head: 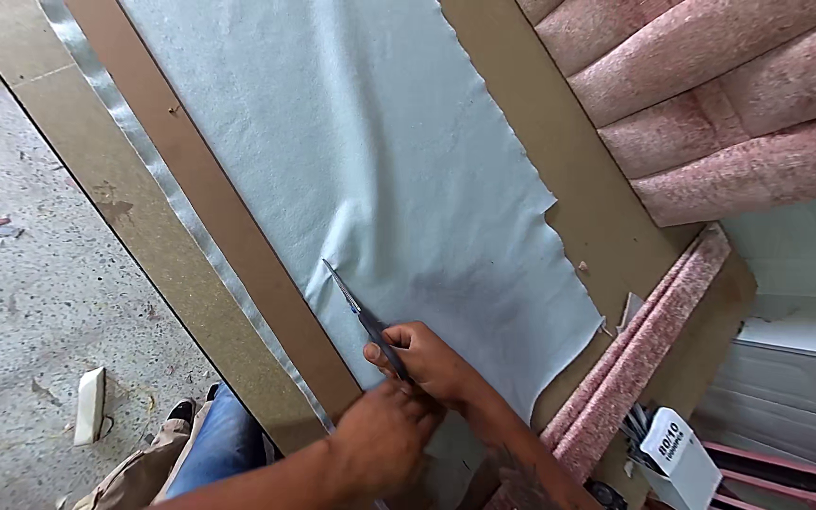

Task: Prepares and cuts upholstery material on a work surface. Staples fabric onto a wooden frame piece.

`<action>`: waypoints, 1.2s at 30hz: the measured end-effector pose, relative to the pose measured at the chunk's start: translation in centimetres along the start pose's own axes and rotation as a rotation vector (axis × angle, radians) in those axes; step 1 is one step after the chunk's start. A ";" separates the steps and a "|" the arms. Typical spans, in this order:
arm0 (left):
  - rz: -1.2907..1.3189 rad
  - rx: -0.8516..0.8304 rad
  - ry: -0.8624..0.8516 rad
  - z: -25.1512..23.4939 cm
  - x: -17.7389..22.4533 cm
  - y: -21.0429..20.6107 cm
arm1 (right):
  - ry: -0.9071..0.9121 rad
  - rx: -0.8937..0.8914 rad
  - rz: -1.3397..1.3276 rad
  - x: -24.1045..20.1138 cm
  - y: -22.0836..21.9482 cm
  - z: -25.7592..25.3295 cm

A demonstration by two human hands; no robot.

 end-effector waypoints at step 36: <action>-0.061 -0.222 0.134 -1.1 -10.2 7.8 | 0.067 0.064 0.049 -7.3 -1.7 -8.8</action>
Point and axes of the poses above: each hand's wrist, its own z-axis away from the middle knuckle, its own y-axis out of the back of the hand, x = y × z, the point moved 6 cm from there along -z, towards the middle knuckle, and after that the axes turned 12 degrees about y, right-handed, at the moved point
